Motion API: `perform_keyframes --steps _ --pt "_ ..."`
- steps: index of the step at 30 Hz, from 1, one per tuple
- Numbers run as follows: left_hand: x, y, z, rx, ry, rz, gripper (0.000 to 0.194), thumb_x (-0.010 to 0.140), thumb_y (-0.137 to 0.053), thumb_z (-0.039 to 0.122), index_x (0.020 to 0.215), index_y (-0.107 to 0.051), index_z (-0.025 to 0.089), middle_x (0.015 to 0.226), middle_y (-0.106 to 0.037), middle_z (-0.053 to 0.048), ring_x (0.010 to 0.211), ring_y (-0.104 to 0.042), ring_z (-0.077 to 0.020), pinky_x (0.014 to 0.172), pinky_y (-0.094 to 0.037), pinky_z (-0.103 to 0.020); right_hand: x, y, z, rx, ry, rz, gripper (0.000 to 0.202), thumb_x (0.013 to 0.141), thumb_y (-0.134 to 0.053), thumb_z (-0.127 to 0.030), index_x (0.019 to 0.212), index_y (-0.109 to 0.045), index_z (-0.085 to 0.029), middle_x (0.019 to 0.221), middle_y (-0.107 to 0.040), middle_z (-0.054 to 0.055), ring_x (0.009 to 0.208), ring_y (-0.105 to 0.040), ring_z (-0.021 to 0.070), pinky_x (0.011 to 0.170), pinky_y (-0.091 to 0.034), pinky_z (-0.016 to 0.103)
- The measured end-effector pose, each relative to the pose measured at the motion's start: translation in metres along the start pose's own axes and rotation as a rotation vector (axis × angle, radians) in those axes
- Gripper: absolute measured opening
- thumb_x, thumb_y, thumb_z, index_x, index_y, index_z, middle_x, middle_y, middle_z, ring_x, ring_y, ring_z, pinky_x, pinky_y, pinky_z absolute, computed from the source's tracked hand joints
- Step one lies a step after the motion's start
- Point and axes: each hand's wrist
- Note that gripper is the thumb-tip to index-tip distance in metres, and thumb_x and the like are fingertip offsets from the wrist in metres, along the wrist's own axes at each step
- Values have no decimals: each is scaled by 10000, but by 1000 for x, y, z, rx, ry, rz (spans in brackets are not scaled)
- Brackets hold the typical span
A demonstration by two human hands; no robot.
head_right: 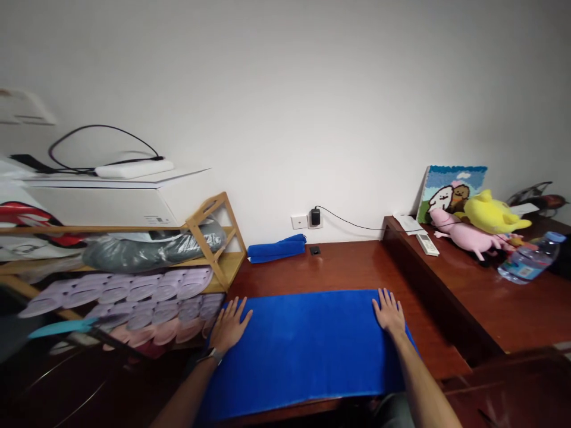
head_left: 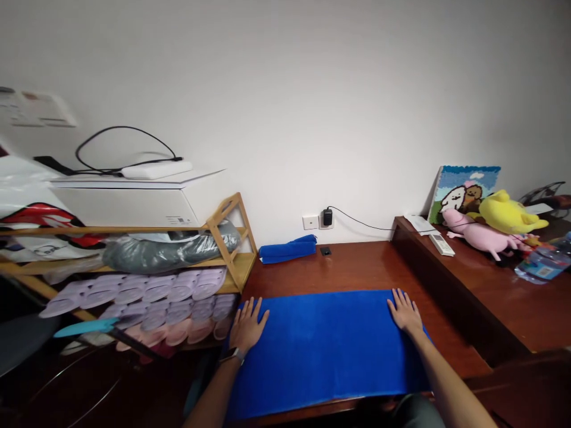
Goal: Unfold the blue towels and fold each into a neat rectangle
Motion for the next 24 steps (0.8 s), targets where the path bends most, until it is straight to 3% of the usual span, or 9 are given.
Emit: perform_keyframes --steps 4,8,10,12,15,17,18,20,24 --pt "2 11 7 -28 20 -48 733 1062 -344 585 1678 -419 193 1767 -364 -154 1644 -319 -330 1338 -240 -567 8 3 11 3 -14 -27 752 1080 -157 -537 1754 -172 -203 1828 -155 62 1686 -146 269 1353 -156 508" --pt "0 32 28 -41 21 -99 703 1076 -354 533 1665 -437 157 1755 -368 -183 1636 -336 -341 1326 -268 -576 -5 18 -18 7 -65 -27 745 1079 -172 -476 1739 -239 -136 1811 -207 101 1674 -201 307 1347 -190 544" --pt "-12 37 61 -66 -61 -48 674 1094 -332 488 1661 -442 139 1743 -385 -193 1631 -348 -341 1324 -275 -579 -29 19 -53 18 -6 66 728 1083 -181 -426 1719 -291 -90 1791 -258 135 1666 -229 318 1347 -186 547" --pt "-34 33 108 -116 -214 14 641 1115 -299 456 1667 -436 160 1742 -394 -171 1631 -352 -316 1332 -273 -562 -66 11 -99 49 176 157 703 1088 -195 -386 1705 -331 -80 1778 -285 138 1666 -233 312 1356 -156 536" --pt "-77 20 180 -197 -436 -7 585 1126 -303 419 1673 -430 254 1739 -425 -100 1615 -389 -269 1328 -313 -526 -125 -13 -165 119 459 100 669 1102 -199 -398 1699 -375 -151 1781 -277 81 1670 -218 270 1361 -163 501" --pt "-99 14 203 -221 -500 -39 573 1121 -312 369 1676 -420 271 1730 -446 -84 1608 -403 -251 1326 -325 -513 -152 -25 -187 137 519 44 656 1103 -208 -392 1696 -385 -175 1773 -301 68 1665 -235 258 1358 -184 504" --pt "-107 14 203 -223 -491 -48 574 1118 -319 365 1674 -423 271 1727 -450 -86 1606 -406 -254 1325 -326 -518 -160 -29 -188 137 516 28 655 1102 -216 -397 1696 -384 -180 1768 -311 69 1663 -244 259 1356 -190 512" --pt "-114 17 179 -209 -407 -58 579 1112 -339 402 1664 -446 267 1724 -448 -99 1605 -408 -278 1321 -325 -543 -161 -29 -168 115 461 25 658 1099 -239 -417 1698 -383 -188 1761 -329 74 1656 -265 271 1352 -193 529" --pt "-114 31 69 -97 -120 -55 611 1081 -378 456 1656 -467 267 1738 -413 -91 1616 -386 -308 1317 -306 -567 -132 -22 -63 5 257 83 664 1080 -266 -451 1691 -412 -238 1755 -358 57 1643 -300 287 1339 -222 533"
Point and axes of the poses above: each hand's wrist, its own x-axis towards the middle knuckle, its own y-axis out of the back of the hand, z = x × y
